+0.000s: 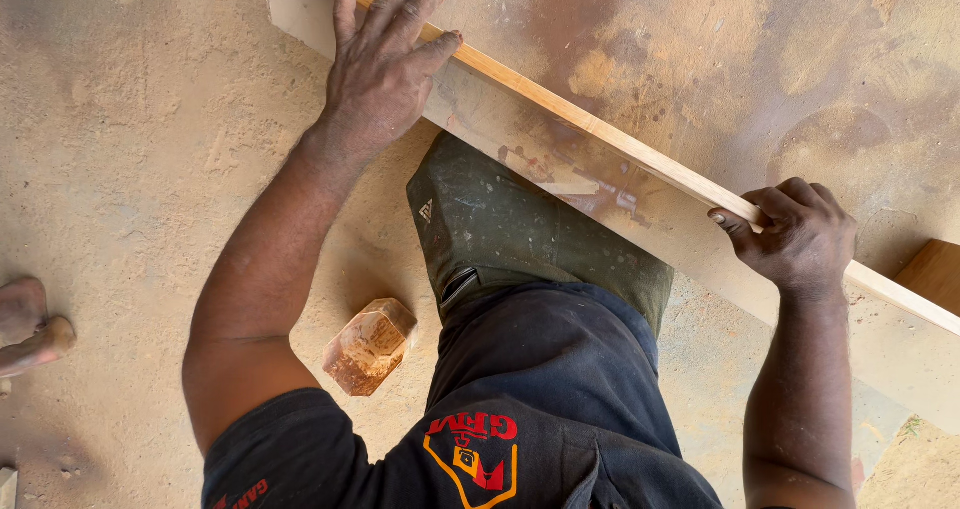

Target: The person works on a long wooden board with small end blocks on a work table, rubbing a substance into the wood surface and edges by hand, fitting a small wooden block at one end, and repeatedly flipping and repositioning the board to treat its other side and edges. A glue bottle sits on the table nearby.

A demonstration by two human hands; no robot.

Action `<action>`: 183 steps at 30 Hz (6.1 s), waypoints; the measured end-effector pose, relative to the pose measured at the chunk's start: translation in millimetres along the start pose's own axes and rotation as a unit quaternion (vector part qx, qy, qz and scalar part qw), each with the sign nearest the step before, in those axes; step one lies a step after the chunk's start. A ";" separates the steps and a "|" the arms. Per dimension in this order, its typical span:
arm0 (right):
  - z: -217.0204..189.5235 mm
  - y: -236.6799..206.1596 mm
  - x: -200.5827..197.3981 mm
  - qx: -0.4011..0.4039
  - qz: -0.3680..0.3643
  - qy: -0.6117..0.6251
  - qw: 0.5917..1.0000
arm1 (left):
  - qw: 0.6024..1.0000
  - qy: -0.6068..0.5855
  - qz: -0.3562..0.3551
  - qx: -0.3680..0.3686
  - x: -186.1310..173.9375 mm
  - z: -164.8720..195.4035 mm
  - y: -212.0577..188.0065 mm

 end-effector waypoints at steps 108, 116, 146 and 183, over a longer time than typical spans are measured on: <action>-107.1 -76.6 37.5 0.229 0.172 0.249 0.925 | 0.902 -0.180 -0.178 0.351 183.9 427.3 111.4; -116.7 -72.7 59.3 0.211 0.085 0.317 0.921 | 0.896 -0.113 -0.232 0.361 191.7 421.0 108.7; -104.6 -76.1 15.4 0.187 0.149 0.350 0.906 | 0.894 -0.072 -0.185 0.401 212.4 466.2 116.6; 14.6 -144.4 28.5 0.295 0.268 0.218 0.891 | 0.975 -0.089 -0.169 0.115 62.3 193.5 82.7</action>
Point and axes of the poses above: each hand's wrist, its own y-axis towards the middle knuckle, its own x-axis out of the palm, z = x × y, the point moved 10 cm from there along y, towards the middle knuckle, and after that the axes turned 14 degrees about -y, right-handed, at the moved point
